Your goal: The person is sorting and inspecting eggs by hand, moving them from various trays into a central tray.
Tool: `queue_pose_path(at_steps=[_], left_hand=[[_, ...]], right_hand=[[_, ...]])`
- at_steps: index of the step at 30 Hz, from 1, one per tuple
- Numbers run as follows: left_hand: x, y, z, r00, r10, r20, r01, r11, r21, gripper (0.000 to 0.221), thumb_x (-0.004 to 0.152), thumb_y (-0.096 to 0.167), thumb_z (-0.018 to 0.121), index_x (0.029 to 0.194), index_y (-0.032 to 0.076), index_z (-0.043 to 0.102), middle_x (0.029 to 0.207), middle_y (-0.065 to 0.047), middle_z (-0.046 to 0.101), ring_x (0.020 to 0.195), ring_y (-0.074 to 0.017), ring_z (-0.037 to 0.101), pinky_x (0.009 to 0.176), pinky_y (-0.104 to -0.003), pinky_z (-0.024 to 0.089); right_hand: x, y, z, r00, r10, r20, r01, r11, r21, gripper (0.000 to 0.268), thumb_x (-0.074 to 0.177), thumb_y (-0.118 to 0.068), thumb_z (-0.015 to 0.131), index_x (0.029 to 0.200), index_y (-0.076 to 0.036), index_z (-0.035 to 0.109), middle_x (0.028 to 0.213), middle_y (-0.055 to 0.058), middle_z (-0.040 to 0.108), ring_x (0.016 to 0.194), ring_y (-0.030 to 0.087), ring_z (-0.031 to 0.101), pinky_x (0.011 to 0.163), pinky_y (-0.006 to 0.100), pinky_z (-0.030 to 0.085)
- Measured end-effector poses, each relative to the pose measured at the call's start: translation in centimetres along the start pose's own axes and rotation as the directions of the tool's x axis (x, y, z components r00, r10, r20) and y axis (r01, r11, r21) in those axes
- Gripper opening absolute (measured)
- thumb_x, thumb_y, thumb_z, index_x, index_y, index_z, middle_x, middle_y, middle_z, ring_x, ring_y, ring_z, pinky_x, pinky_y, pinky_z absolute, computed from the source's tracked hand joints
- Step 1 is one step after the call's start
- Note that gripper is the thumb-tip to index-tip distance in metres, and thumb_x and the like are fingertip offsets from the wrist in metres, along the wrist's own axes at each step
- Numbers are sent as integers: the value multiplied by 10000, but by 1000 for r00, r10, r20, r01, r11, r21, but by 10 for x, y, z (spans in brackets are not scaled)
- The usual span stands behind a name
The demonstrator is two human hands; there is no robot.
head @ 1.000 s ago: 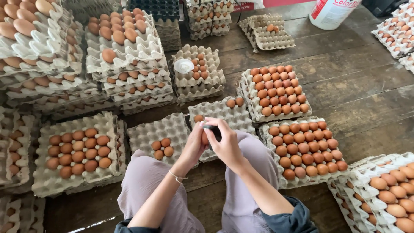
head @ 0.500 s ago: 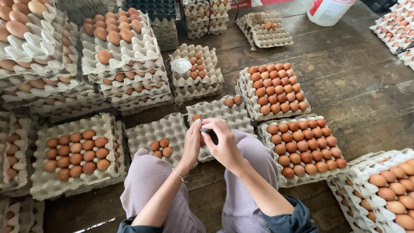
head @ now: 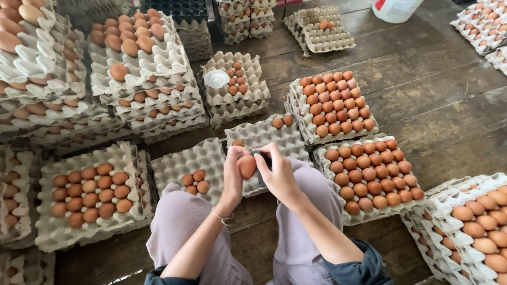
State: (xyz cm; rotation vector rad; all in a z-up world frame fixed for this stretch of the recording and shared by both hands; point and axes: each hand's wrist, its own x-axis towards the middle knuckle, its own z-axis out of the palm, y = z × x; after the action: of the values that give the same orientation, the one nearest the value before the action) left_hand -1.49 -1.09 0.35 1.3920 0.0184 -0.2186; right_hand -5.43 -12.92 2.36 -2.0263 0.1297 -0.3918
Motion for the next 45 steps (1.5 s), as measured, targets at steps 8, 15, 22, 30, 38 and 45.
queue_pose_path(at_steps=[8,15,22,30,38,45], left_hand=[[32,-57,-1,877,-447,176,471,728,-498,670,933,738,446,988,96,633,878,-103,664,712,-198,633,608,-258,539],[31,-46,-3,967,-217,133,251,901,-354,604,1005,660,363,962,107,601,790,-57,566,707,-170,541,623,-295,473],[3,-23,10,972,36,231,-36,999,-6,226,1009,311,611,1070,98,566,629,-17,404,591,-125,431,555,-257,393],[0,-6,13,997,-57,58,76,907,-414,239,1065,318,502,1102,83,472,830,-29,400,755,-149,462,702,-306,469],[6,-17,12,996,-82,-20,65,898,-436,332,1082,378,488,934,94,398,808,5,354,734,-124,428,683,-291,416],[-7,-21,14,993,-43,108,81,921,-381,307,1094,333,451,889,107,415,783,46,308,681,-78,392,616,-240,415]], right_hand=[[-2,30,6,975,-197,105,215,955,-204,312,958,-264,636,1197,-88,541,1218,191,689,1134,389,655,966,501,521],[-2,2,-1,941,-303,149,324,935,-146,448,981,-278,633,1362,-75,515,1315,225,602,1297,408,545,1098,539,412],[2,11,-1,985,-166,-36,162,982,-99,352,1066,-204,448,1392,-122,554,1205,205,653,1129,407,641,1000,489,500],[-1,10,7,970,-239,45,242,968,-70,363,1033,-186,508,1379,-97,569,1231,199,661,1172,401,633,1026,497,488],[-3,-3,9,870,-488,71,492,852,-177,338,998,-75,543,1330,-93,609,1256,117,649,1250,320,591,1109,451,444],[4,-1,7,864,-504,-19,489,845,-216,311,1008,-41,503,1291,-45,629,1190,168,668,1163,361,624,1056,471,475]])
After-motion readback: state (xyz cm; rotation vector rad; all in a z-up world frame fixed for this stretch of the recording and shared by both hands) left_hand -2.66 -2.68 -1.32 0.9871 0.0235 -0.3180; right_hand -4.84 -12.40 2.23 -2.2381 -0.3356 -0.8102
